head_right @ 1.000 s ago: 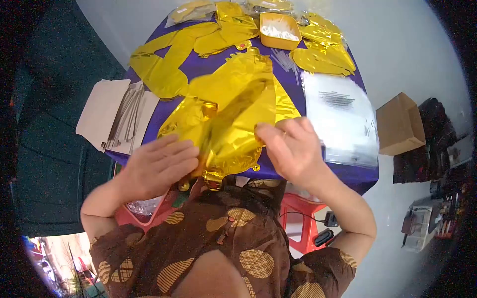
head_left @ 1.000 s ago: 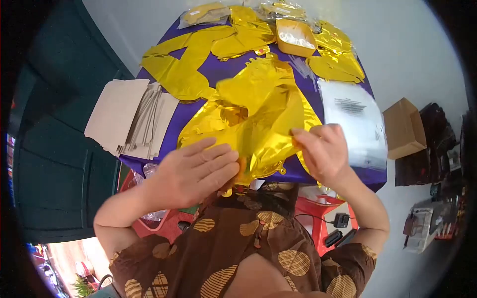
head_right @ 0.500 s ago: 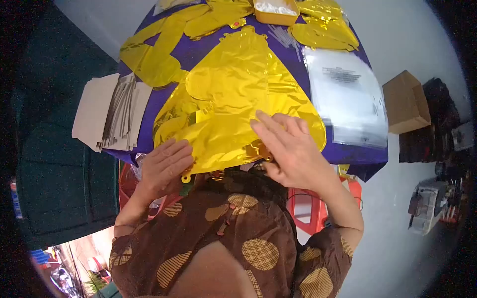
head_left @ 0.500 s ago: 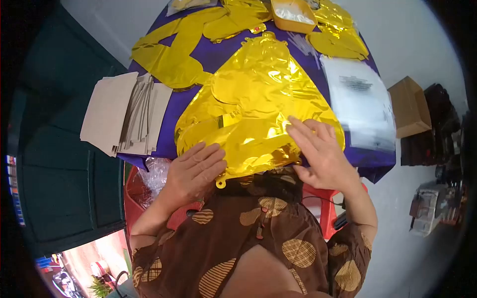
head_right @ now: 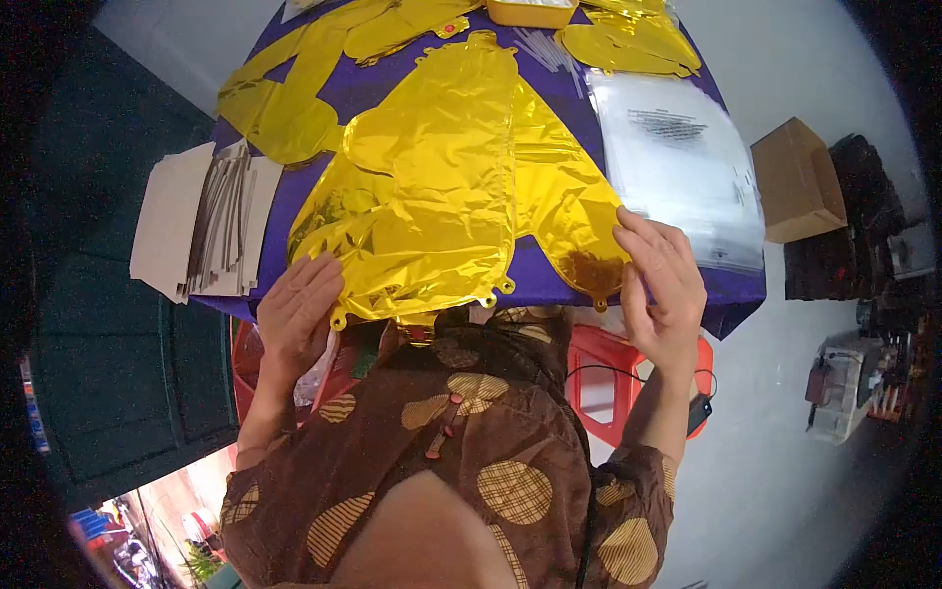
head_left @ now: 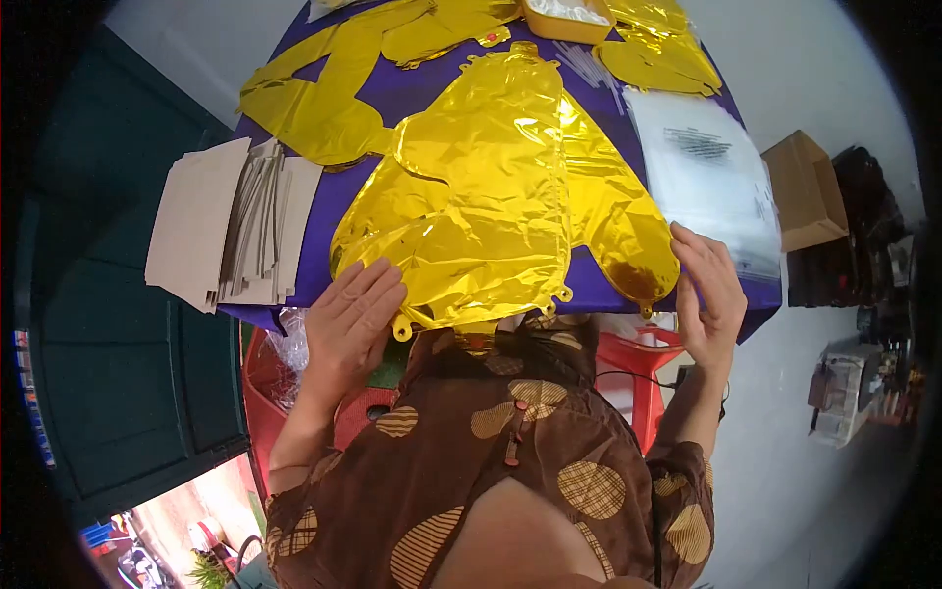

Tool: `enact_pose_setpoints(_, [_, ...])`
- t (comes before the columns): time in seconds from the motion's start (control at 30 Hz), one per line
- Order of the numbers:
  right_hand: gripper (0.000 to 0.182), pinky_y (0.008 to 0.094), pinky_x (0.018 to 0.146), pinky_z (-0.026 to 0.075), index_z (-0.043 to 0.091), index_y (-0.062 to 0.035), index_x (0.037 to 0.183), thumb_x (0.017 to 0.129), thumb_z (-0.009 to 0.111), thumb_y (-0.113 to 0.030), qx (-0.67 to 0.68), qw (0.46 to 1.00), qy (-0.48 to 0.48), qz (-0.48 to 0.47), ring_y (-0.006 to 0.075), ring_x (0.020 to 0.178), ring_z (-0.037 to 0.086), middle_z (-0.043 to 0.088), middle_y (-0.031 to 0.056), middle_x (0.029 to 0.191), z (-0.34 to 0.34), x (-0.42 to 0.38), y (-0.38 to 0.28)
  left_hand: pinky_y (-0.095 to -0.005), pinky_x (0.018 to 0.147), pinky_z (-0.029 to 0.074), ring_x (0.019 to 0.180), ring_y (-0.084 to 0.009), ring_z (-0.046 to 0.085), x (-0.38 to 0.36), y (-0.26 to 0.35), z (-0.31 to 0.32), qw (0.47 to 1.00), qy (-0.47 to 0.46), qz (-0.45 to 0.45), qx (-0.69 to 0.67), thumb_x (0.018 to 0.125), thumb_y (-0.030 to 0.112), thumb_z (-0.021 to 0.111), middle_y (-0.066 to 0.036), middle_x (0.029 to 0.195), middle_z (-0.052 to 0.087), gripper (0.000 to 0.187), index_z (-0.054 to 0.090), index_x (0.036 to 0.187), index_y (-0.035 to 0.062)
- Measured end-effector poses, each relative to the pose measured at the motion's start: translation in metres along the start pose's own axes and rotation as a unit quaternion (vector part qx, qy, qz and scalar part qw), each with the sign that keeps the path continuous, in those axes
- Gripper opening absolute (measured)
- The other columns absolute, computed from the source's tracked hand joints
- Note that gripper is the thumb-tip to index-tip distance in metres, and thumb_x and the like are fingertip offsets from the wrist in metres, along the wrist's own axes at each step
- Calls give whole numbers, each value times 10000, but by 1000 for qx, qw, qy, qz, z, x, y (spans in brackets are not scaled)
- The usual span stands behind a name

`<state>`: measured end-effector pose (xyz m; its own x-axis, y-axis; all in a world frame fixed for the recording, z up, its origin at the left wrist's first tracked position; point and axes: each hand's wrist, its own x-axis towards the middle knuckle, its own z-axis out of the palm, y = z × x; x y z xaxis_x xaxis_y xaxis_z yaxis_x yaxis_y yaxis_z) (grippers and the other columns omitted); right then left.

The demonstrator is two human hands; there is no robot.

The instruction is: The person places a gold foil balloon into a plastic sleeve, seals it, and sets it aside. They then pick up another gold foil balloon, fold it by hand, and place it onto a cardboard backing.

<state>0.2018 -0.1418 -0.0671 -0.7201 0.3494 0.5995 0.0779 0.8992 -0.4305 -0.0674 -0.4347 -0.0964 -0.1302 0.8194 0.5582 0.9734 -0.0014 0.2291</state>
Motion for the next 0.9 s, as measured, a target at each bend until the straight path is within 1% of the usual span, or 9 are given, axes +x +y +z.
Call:
enact_pose_setpoints(0.23, [370,373,851,495,664,21,1087,748,550,118,16,1000,6,5,331,939,645,683,181,1120,8,1,-3,-467,961,500,1098,-317,657,-3,3,6,1000,0,-3,-5,790,-48,653,-129,1130,695,329,654,1103,52])
enact_pose_setpoints(0.33, [361,366,841,497,668,20,1078,751,550,118,24,1000,9,12,317,916,650,691,175,1097,10,-1,-2,-457,996,476,1130,-298,640,-8,2,10,1000,0,0,6,769,-19,682,-110,1163,683,383,641,1139,69])
enact_pose_setpoints(0.43, [361,355,825,500,670,18,1083,757,550,117,31,999,9,16,303,891,654,696,167,1079,12,-2,-1,-461,1006,469,1137,-296,636,-7,4,10,1000,-12,-10,14,761,-32,658,-105,1167,682,403,636,1149,75])
enact_pose_setpoints(0.53, [358,345,806,504,670,17,1089,767,548,115,38,999,5,24,294,875,654,699,160,1066,13,-4,0,-469,1015,463,1143,-295,633,-7,4,11,1000,-10,-9,3,750,-37,644,-101,1177,678,424,632,1157,78])
enact_pose_setpoints(0.8, [352,339,776,509,669,16,1090,778,543,119,48,998,-3,39,288,857,651,699,148,1029,15,-6,1,-521,1049,419,1177,-322,609,-5,7,10,1000,-20,-2,-8,746,-37,647,-135,1214,655,428,626,1163,56])
enact_pose_setpoints(0.9, [346,363,770,501,674,12,1051,746,548,114,59,997,-7,49,304,836,634,696,140,997,19,-7,-2,-533,1054,408,1185,-329,603,-7,6,11,1000,-20,-1,-7,747,-34,654,-141,1225,648,432,625,1168,54])
